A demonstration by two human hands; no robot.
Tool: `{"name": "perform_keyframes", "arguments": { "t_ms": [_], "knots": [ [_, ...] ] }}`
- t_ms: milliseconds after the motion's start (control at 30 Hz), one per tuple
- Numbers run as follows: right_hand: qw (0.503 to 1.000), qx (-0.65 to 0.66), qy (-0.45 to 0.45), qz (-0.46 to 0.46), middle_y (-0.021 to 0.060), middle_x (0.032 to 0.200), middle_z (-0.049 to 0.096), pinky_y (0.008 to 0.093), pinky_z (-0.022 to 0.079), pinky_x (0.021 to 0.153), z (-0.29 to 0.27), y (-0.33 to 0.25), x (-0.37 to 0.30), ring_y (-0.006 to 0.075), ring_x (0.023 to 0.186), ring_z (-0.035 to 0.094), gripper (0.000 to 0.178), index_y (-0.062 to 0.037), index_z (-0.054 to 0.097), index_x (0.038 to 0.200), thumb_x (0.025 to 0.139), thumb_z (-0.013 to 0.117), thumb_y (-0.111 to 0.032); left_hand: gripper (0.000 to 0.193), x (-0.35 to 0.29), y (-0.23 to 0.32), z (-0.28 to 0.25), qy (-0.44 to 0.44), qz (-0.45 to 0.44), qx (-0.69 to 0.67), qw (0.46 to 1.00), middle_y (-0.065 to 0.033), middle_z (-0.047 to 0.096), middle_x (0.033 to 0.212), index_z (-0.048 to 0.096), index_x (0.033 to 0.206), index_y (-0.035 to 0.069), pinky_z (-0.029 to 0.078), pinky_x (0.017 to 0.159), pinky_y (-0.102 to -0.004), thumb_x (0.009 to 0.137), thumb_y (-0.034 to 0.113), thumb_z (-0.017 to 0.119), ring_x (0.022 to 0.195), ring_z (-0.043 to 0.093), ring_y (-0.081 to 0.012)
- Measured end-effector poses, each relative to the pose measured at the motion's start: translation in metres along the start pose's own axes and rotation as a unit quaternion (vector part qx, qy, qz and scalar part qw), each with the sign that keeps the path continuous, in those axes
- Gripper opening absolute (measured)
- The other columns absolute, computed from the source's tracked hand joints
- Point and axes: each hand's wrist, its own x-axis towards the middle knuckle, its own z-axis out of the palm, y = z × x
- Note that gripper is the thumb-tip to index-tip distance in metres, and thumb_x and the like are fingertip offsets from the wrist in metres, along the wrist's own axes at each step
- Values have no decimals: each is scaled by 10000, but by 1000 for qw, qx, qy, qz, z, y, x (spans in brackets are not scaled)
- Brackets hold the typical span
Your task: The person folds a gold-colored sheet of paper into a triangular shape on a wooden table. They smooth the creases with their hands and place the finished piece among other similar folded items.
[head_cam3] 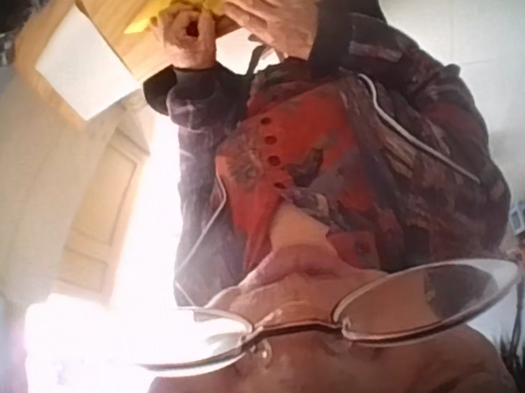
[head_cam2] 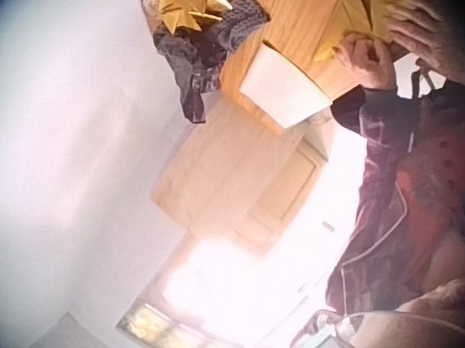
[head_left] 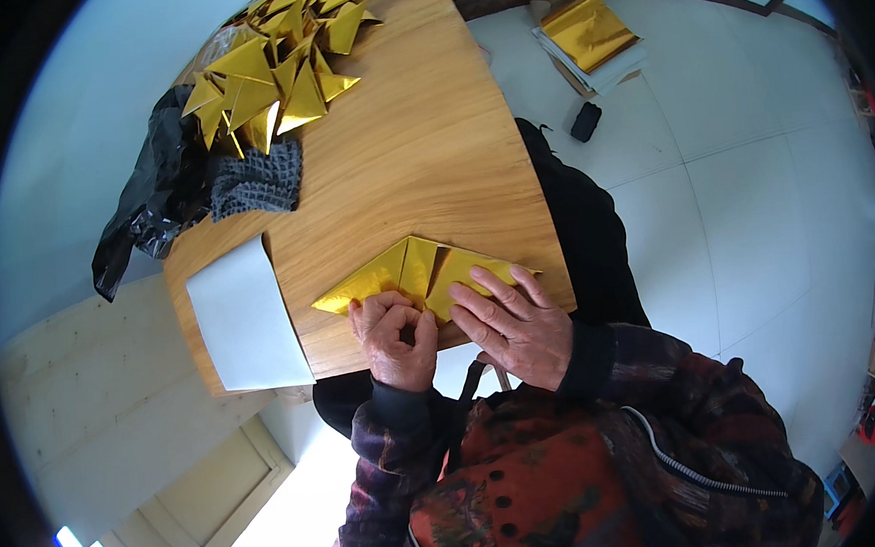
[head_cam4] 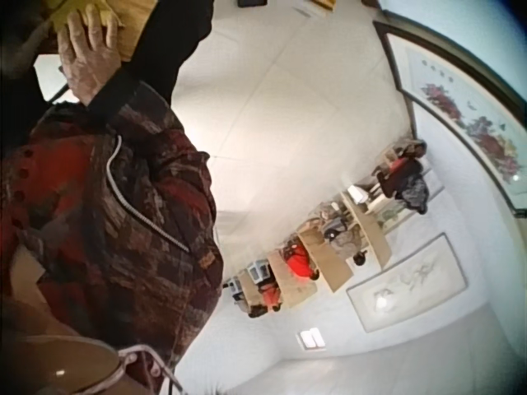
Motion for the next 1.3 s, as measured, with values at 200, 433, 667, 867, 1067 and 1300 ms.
{"name": "perform_keyframes", "arguments": {
  "t_ms": [200,433,667,867,1067,1300],
  "knots": [
    [1000,-10,5,6,73,1458,441,510,190,1152,1,-1,-1,290,1392,351,518,-102,555,1295,820,632,-294,134,0,2,0,2,-4,3,1000,-33,570,878,591,641,78,223,1093,-499,710,66,705,898,556,-235],
    [1000,-16,16,11,100,1455,443,505,190,1155,2,-1,0,311,1393,351,455,-104,546,1287,857,586,-247,125,1,2,1,7,0,12,1000,-32,572,883,594,645,77,225,1097,-506,705,61,703,898,562,-236],
    [1000,-19,21,13,118,1456,440,502,225,1145,3,-1,0,332,1387,359,447,-101,523,1297,873,569,-233,129,0,3,2,17,6,21,1000,-33,571,882,590,644,79,231,1094,-505,696,58,706,903,562,-235],
    [999,-16,31,16,123,1451,444,505,246,1136,3,-1,0,336,1385,362,442,-100,525,1296,872,567,-219,117,-1,3,2,3,10,25,1000,-68,563,897,585,680,50,224,1098,-464,729,48,691,911,545,-243],
    [999,-24,17,13,130,1444,449,509,269,1124,1,-1,0,342,1377,371,440,-92,522,1292,871,568,-211,142,0,2,5,22,11,33,999,-39,571,881,582,644,78,234,1096,-501,694,56,713,900,561,-240],
    [998,-63,28,-8,157,1421,454,517,255,1121,3,0,2,357,1366,366,390,-64,545,1264,923,489,-246,149,-1,0,4,18,5,28,999,-41,568,892,576,650,75,234,1101,-504,690,43,716,897,561,-247]
  ]
}}
